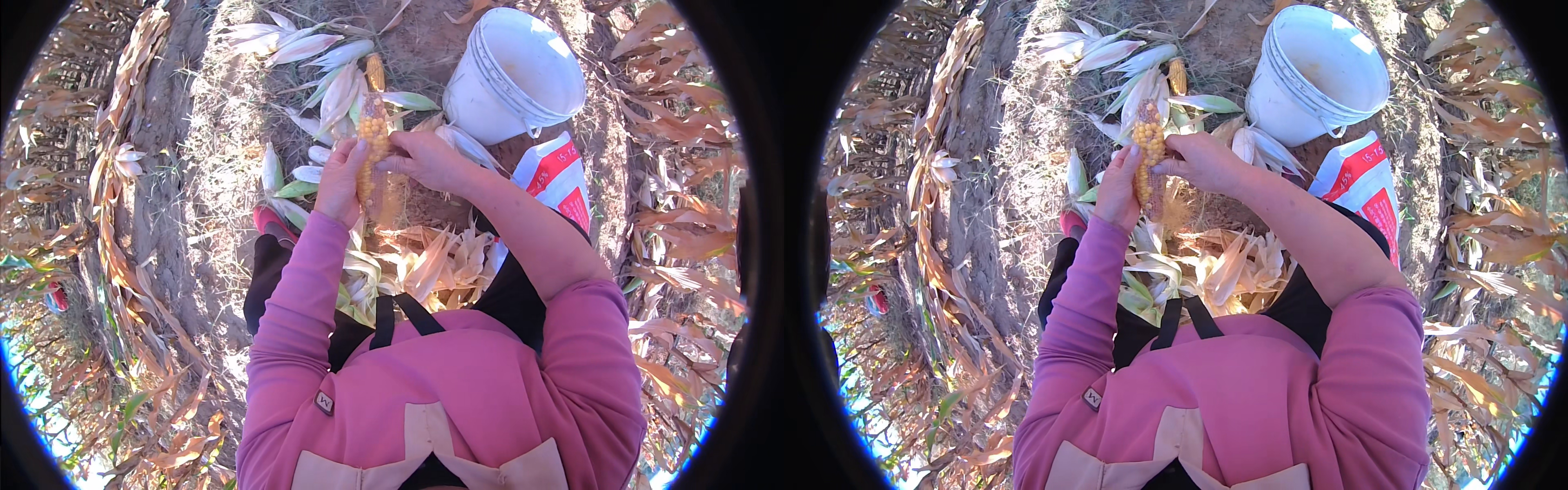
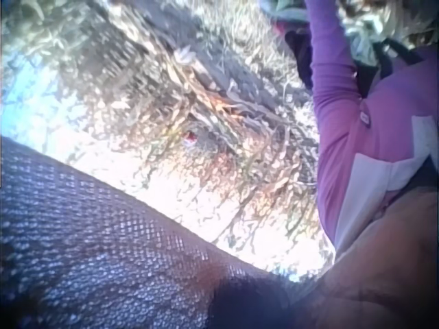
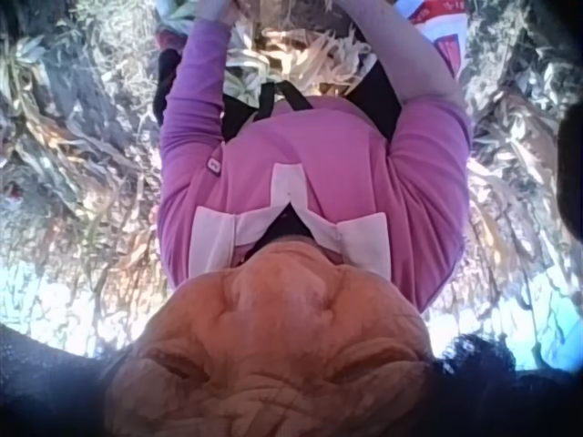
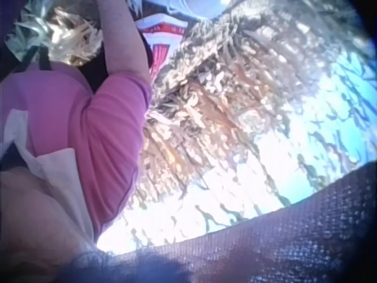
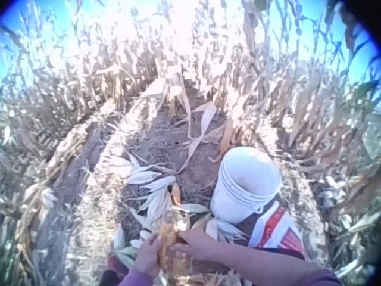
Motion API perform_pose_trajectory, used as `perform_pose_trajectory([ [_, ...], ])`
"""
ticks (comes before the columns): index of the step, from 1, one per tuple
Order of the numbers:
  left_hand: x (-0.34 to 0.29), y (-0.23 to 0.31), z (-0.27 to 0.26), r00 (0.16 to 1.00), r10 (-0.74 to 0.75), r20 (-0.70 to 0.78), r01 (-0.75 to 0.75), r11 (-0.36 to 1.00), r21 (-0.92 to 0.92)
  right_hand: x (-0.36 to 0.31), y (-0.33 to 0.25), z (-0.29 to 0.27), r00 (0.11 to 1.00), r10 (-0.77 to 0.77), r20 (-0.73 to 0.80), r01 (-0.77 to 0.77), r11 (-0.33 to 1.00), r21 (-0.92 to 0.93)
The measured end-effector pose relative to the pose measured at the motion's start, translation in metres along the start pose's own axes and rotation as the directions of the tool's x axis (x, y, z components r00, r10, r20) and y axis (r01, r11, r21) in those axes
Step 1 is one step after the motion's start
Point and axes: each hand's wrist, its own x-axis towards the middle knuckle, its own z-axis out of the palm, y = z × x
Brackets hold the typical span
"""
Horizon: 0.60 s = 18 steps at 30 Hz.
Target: The person sits on the ground in a cornfield and shucks corn cobs by hand. They peel back the husks, remove the silk, and place the cleaned cobs into a white bucket.
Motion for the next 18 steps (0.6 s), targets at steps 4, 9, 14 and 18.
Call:
perform_pose_trajectory([
  [4, -0.002, -0.006, 0.006, 0.994, 0.086, -0.06, -0.081, 0.993, 0.083, -0.001, 0.004, 0.003, 0.992, -0.119, 0.031, 0.123, 0.981, -0.15],
  [9, 0.006, 0.007, -0.015, 0.993, 0.095, -0.072, -0.097, 0.995, -0.022, -0.024, 0.008, 0.018, 0.776, -0.024, 0.63, 0.249, 0.93, -0.271],
  [14, 0.004, 0.013, -0.015, 0.998, 0.067, -0.014, -0.067, 0.998, 0.0, -0.021, 0.031, -0.006, 0.985, -0.055, 0.162, 0.119, 0.902, -0.416],
  [18, 0.003, 0.007, -0.012, 1.0, -0.002, 0.028, 0.001, 0.999, 0.045, 0.003, 0.02, -0.016, 0.98, -0.016, -0.197, 0.071, 0.959, 0.274],
])
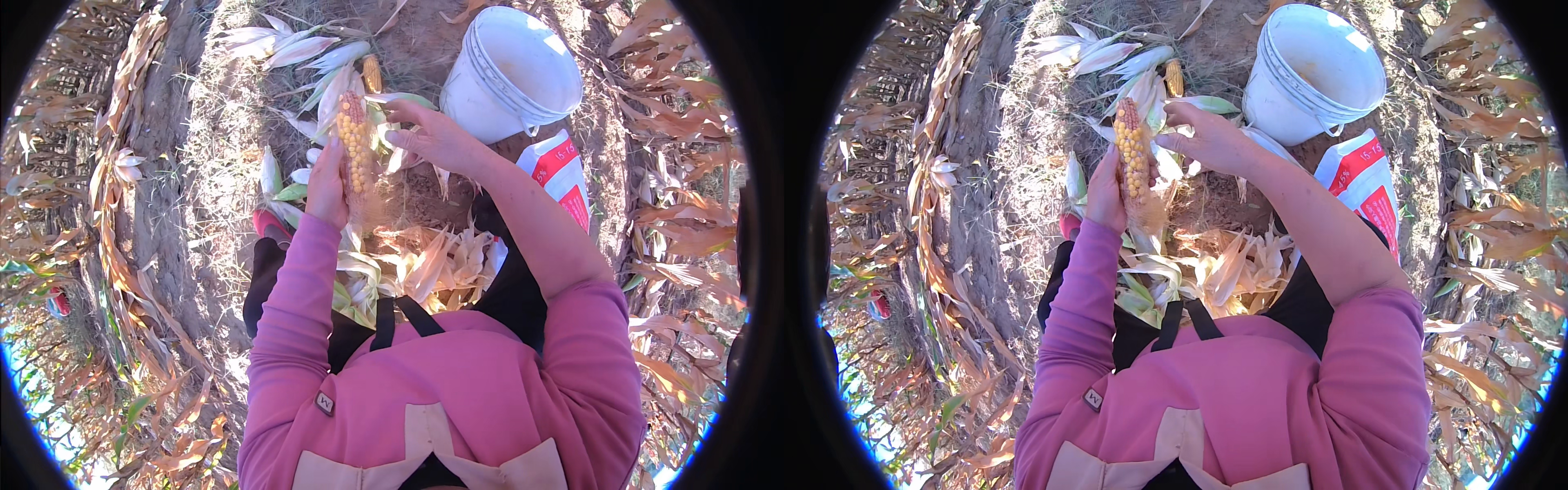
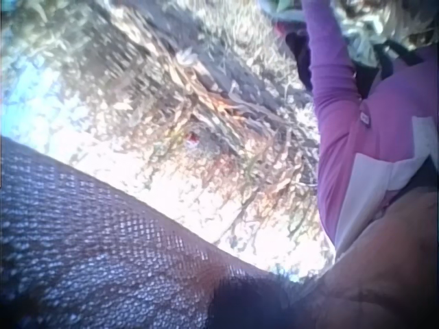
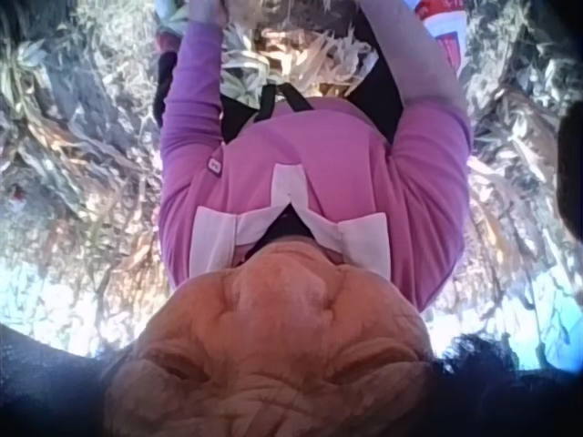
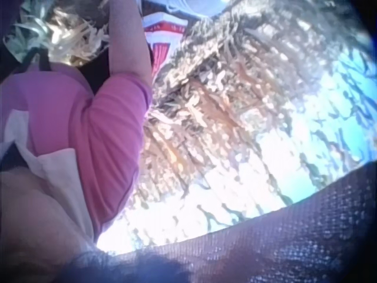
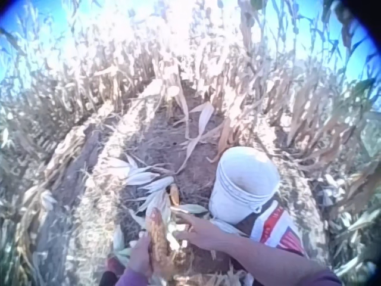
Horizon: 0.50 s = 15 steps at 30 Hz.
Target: The person sits on the ground in a cornfield and shucks corn cobs by hand. They peel back the husks, remove the silk, and place the cleaned cobs into a white bucket.
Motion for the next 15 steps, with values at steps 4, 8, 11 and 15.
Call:
perform_pose_trajectory([
  [4, -0.009, -0.004, 0.013, 0.995, -0.044, 0.086, 0.041, 0.998, 0.043, -0.002, -0.022, 0.006, 0.986, 0.101, 0.13, -0.109, 0.993, 0.055],
  [8, -0.012, -0.002, 0.021, 0.986, -0.022, 0.162, 0.003, 0.993, 0.117, 0.0, -0.018, 0.004, 0.979, 0.076, 0.191, -0.072, 0.997, -0.029],
  [11, -0.01, -0.001, 0.015, 0.992, -0.038, 0.121, 0.03, 0.998, 0.061, -0.003, -0.021, 0.003, 0.978, 0.066, 0.197, -0.073, 0.997, 0.029],
  [15, -0.005, -0.003, 0.001, 0.998, -0.005, 0.066, 0.005, 1.0, -0.006, -0.008, -0.017, 0.012, 0.985, -0.061, 0.161, 0.071, 0.996, -0.056],
])
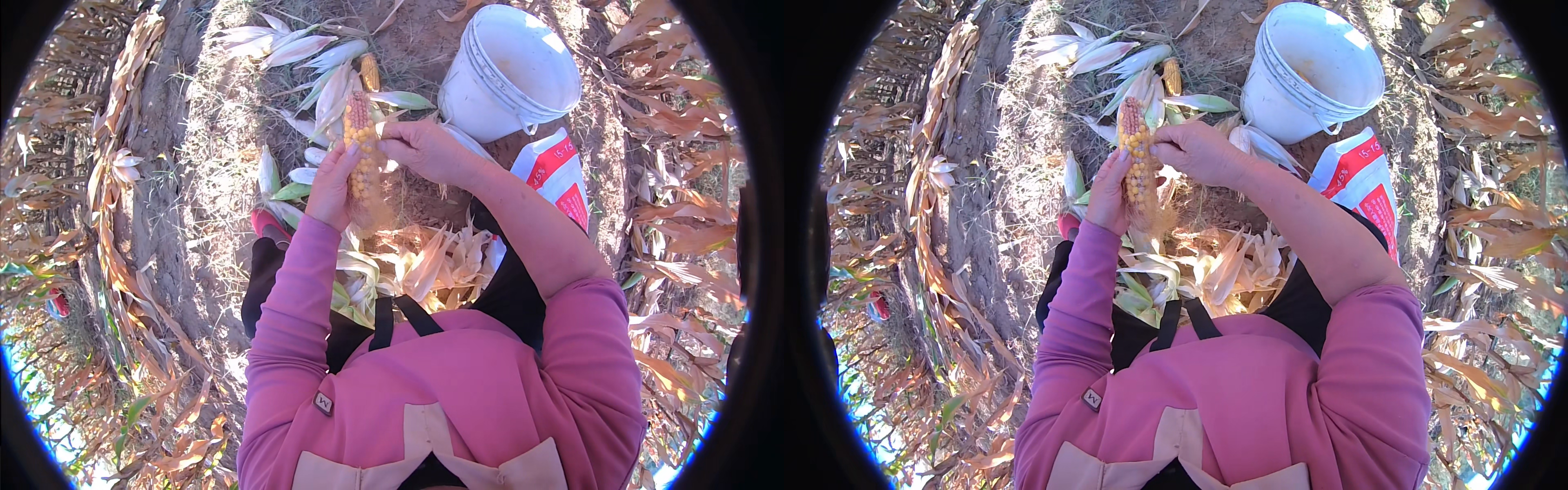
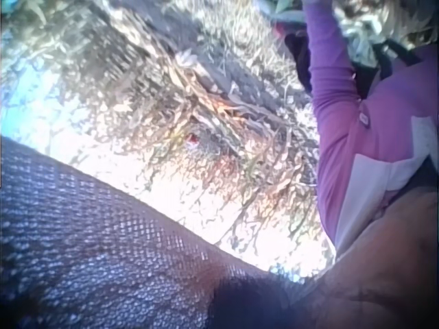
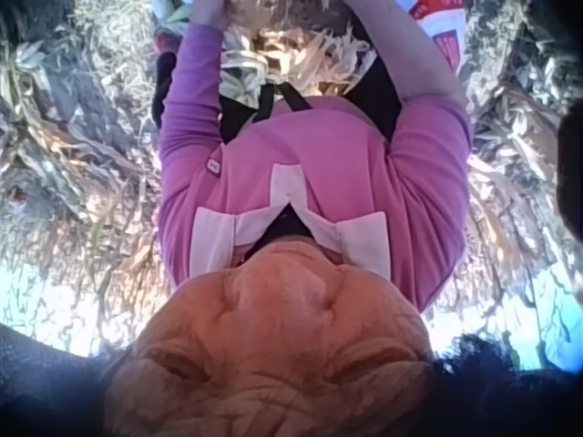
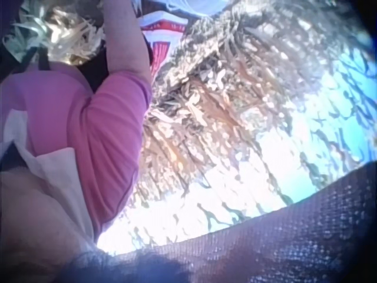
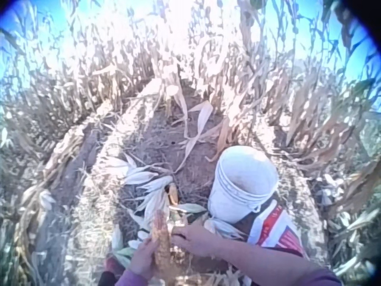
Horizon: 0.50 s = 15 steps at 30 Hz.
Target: The person sits on the ground in a cornfield and shucks corn cobs by hand. They peel back the husks, remove the silk, and place the cleaned cobs into a white bucket.
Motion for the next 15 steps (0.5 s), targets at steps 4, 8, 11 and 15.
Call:
perform_pose_trajectory([
  [4, 0.006, 0.01, -0.01, 0.991, 0.104, -0.08, -0.107, 0.994, -0.03, -0.013, 0.014, 0.007, 0.905, 0.127, 0.406, 0.104, 0.86, -0.5],
  [8, 0.006, 0.017, -0.012, 0.983, 0.151, -0.104, -0.158, 0.985, -0.064, -0.028, 0.01, 0.003, 0.689, 0.478, 0.545, 0.097, 0.684, -0.723],
  [11, 0.005, 0.017, -0.007, 0.981, 0.175, -0.079, -0.181, 0.98, -0.077, -0.014, 0.029, -0.005, 0.966, 0.208, 0.155, -0.053, 0.742, -0.668],
  [15, 0.005, 0.014, -0.007, 0.967, 0.25, -0.04, -0.252, 0.966, -0.063, -0.003, 0.01, 0.004, 0.984, 0.09, 0.153, -0.087, 0.996, -0.025],
])
